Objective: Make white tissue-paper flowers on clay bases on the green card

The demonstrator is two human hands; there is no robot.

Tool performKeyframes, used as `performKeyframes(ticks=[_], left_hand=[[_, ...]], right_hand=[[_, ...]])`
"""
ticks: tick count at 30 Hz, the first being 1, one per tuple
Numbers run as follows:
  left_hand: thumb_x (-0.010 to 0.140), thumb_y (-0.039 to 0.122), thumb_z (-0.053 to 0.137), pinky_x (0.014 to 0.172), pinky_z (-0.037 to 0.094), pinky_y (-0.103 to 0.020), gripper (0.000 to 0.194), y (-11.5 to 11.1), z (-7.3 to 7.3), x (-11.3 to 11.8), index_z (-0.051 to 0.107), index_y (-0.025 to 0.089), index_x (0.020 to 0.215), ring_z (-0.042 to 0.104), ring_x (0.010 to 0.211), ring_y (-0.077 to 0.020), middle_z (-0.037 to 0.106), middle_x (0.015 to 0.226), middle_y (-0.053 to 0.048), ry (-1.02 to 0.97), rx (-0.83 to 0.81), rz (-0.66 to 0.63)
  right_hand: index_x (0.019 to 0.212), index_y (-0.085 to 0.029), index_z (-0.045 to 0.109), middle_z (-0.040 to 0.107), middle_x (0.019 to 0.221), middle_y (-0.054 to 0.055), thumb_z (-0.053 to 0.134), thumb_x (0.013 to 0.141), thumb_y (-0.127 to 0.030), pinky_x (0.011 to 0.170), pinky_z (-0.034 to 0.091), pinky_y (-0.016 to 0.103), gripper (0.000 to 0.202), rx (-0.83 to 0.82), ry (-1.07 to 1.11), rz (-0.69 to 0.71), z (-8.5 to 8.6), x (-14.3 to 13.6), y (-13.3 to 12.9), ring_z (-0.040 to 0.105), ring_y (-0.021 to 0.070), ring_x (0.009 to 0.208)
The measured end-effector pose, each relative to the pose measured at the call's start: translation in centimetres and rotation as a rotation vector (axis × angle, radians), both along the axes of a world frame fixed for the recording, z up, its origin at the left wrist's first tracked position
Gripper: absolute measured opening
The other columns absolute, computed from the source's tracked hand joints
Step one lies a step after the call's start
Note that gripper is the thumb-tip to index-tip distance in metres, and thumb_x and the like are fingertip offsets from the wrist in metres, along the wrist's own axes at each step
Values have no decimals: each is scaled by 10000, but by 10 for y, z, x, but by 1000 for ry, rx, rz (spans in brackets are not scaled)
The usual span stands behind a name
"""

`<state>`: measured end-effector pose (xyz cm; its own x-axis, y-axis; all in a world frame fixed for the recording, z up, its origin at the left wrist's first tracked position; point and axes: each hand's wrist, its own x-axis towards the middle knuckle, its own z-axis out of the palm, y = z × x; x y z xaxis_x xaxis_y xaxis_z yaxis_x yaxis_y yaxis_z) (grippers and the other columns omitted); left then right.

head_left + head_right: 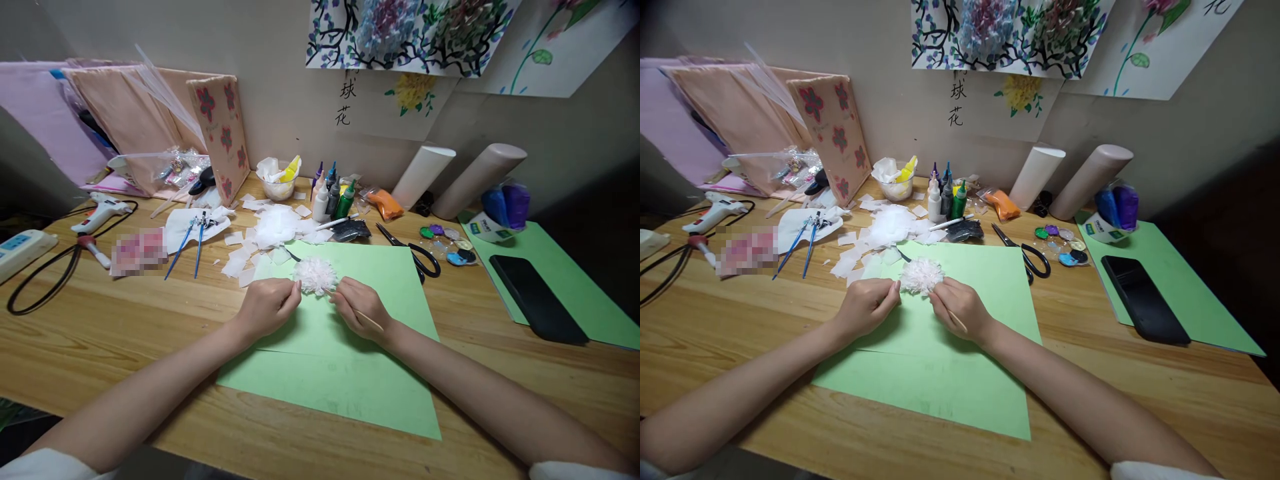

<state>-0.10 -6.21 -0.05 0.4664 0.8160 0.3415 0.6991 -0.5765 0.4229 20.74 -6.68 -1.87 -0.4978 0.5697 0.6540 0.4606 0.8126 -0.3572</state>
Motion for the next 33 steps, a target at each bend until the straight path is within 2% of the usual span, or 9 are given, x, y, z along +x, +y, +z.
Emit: performKeyframes(ticks=[2, 5, 8, 11, 17, 23, 27, 30, 33], left_hand=[[934, 283, 303, 531, 308, -247, 459, 4, -1, -4, 532, 174, 551, 457, 478, -106, 509, 494, 2, -36, -30, 11], [941, 288, 267, 615, 370, -259, 435, 16, 1, -12, 578, 173, 659, 520, 595, -131, 575, 619, -20, -59, 8, 106], [919, 314, 338, 791, 395, -333, 311, 33, 5, -22, 617, 184, 881, 540, 886, -204, 614, 921, -68, 52, 91, 203], [860, 359, 454, 907, 358, -428, 249, 44, 5, -29, 623, 188, 925, 469, 1060, -276, 562, 1106, -104, 197, 125, 280], [856, 328, 459, 989, 297, -462, 256, 46, 0, -31, 610, 151, 963, 485, 1073, -280, 586, 1116, -122, 276, 204, 360], [877, 258, 426, 989, 302, -455, 253, 48, 1, -33, 608, 152, 1017, 540, 1024, -254, 631, 1074, -101, 170, 222, 376], [870, 219, 439, 932, 367, -419, 270, 36, 10, -27, 598, 155, 1078, 528, 1058, -241, 629, 1096, -96, -9, 237, 275], [852, 165, 451, 865, 420, -367, 236, 14, 20, -16, 644, 167, 988, 571, 956, -199, 672, 992, -66, -176, 197, 57], [822, 135, 469, 756, 457, -321, 215, -8, 27, -5, 679, 164, 860, 596, 813, -173, 696, 858, -53, -284, 68, -120]], right_hand=[[723, -200, 430, 423, 565, -1, 344, 894, -87, 494, 302, 279, 223, 1, 88, 53, 0, 3, -2, 391, 143, 525], [735, -188, 469, 439, 559, 2, 346, 880, -79, 486, 305, 272, 218, -3, 201, 100, -2, 6, -3, 398, 138, 517], [738, -181, 492, 451, 561, 3, 353, 871, -70, 490, 313, 268, 222, -32, 246, 117, -5, 8, -3, 402, 133, 520], [745, -177, 502, 451, 566, 3, 359, 863, -60, 493, 316, 264, 219, -54, 247, 128, -7, 9, -2, 403, 128, 523], [743, -181, 485, 460, 577, 6, 349, 857, -60, 508, 331, 265, 214, -80, 240, 124, -5, 9, -3, 419, 131, 547], [763, -181, 484, 483, 603, 17, 331, 867, -78, 537, 347, 271, 213, -93, 254, 122, -4, 9, -4, 432, 139, 585], [765, -183, 479, 486, 612, 22, 314, 886, -107, 539, 349, 273, 219, -94, 243, 157, -3, 8, -3, 430, 140, 586], [763, -184, 470, 491, 606, 20, 313, 899, -132, 526, 348, 267, 213, -87, 160, 224, -1, 7, -1, 426, 138, 573], [755, -185, 461, 497, 601, 18, 329, 907, -140, 521, 352, 258, 206, -89, 34, 235, 2, 4, 0, 425, 136, 569]])
